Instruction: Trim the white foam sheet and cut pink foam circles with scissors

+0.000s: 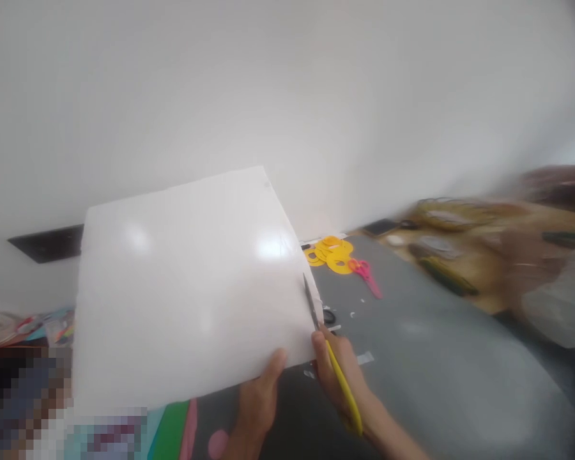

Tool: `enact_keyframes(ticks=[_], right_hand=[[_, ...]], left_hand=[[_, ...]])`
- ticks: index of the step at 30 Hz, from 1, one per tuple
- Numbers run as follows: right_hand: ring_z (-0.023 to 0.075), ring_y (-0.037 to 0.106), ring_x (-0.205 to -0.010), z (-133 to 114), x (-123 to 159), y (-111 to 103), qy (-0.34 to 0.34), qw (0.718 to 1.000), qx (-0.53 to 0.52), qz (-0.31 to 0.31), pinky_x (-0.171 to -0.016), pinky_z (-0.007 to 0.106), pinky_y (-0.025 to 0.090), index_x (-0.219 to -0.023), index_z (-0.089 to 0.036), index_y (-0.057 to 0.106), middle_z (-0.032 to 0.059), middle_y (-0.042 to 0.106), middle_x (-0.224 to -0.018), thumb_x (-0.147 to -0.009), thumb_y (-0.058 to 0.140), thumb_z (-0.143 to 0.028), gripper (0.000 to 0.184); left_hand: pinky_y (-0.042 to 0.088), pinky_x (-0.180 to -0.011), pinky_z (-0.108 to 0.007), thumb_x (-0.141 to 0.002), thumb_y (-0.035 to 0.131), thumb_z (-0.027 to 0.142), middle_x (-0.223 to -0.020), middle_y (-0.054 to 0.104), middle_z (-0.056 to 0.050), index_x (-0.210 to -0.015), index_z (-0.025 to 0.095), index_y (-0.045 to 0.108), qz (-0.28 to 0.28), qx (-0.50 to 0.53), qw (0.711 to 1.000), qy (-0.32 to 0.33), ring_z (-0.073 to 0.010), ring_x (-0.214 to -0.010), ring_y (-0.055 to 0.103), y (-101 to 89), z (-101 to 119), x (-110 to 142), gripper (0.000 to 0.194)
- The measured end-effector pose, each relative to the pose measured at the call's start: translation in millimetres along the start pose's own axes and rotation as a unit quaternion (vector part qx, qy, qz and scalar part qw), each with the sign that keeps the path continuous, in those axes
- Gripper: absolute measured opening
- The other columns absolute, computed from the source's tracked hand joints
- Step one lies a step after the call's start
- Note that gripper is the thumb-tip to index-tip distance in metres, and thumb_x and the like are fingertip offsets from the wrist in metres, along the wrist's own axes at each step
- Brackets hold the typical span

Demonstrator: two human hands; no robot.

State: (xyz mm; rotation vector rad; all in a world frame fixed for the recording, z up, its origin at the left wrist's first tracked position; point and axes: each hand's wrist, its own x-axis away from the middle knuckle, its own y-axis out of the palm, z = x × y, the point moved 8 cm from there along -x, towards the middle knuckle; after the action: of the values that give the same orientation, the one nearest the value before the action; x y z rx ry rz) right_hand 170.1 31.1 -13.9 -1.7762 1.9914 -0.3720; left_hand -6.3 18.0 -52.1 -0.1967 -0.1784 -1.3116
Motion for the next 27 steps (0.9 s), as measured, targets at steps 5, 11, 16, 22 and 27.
enact_keyframes(ticks=[5,11,16,22,27], right_hand=[[0.0158,0.046,-0.041,-1.5,2.9,-3.8,0.015,0.999,-0.014,0.032,-0.043,0.026,0.031,-0.073,-0.017,0.059,0.0020,0.052,-0.046,-0.091,0.021,-0.061,0.061],[0.0174,0.049,-0.044,-3.6,3.6,2.2,0.005,1.000,-0.030,-0.010,-0.046,0.026,0.034,-0.085,-0.015,0.060,0.0011,0.053,-0.048,-0.090,0.022,-0.061,0.059],[0.0199,0.054,-0.052,-4.0,0.0,1.9,0.018,0.998,-0.043,-0.050,-0.050,0.027,0.039,-0.106,-0.015,0.054,0.0025,0.058,-0.059,-0.090,0.025,-0.058,0.054],[0.0226,0.057,-0.059,-9.7,-3.6,-3.5,0.028,0.998,-0.020,-0.054,-0.056,0.029,0.040,-0.105,-0.015,0.056,0.0044,0.060,-0.062,-0.091,0.023,-0.057,0.055],[0.0235,0.058,-0.057,-11.1,-2.4,-9.3,0.033,0.999,-0.003,0.009,-0.054,0.029,0.038,-0.097,-0.016,0.059,0.0036,0.057,-0.056,-0.090,0.017,-0.061,0.062]], left_hand=[[0.040,-0.107,-0.040,-0.070,0.070,0.041,-0.106,0.073,-0.008,-0.091,0.017,0.074,-0.011,-0.002,1.000,-0.010,-0.0281,-0.105,0.065,2.1,-2.9,1.4,0.032],[0.043,-0.105,-0.036,-0.067,0.072,0.038,-0.111,0.071,-0.007,-0.096,0.018,0.072,0.001,0.007,0.999,0.031,-0.0267,-0.111,0.062,-2.6,5.8,0.0,0.035],[0.038,-0.109,-0.040,-0.065,0.072,0.041,-0.107,0.072,-0.008,-0.090,0.018,0.072,0.017,0.019,1.000,0.004,-0.0283,-0.112,0.061,-5.7,-14.0,3.2,0.034],[0.035,-0.110,-0.041,-0.063,0.072,0.045,-0.106,0.073,-0.007,-0.088,0.019,0.072,0.036,0.008,0.999,-0.003,-0.0283,-0.110,0.061,-4.0,-23.0,11.3,0.036],[0.036,-0.110,-0.042,-0.067,0.071,0.040,-0.104,0.073,-0.008,-0.088,0.018,0.072,0.028,0.016,0.999,-0.010,-0.0282,-0.110,0.062,-1.0,-19.0,14.3,0.030]])
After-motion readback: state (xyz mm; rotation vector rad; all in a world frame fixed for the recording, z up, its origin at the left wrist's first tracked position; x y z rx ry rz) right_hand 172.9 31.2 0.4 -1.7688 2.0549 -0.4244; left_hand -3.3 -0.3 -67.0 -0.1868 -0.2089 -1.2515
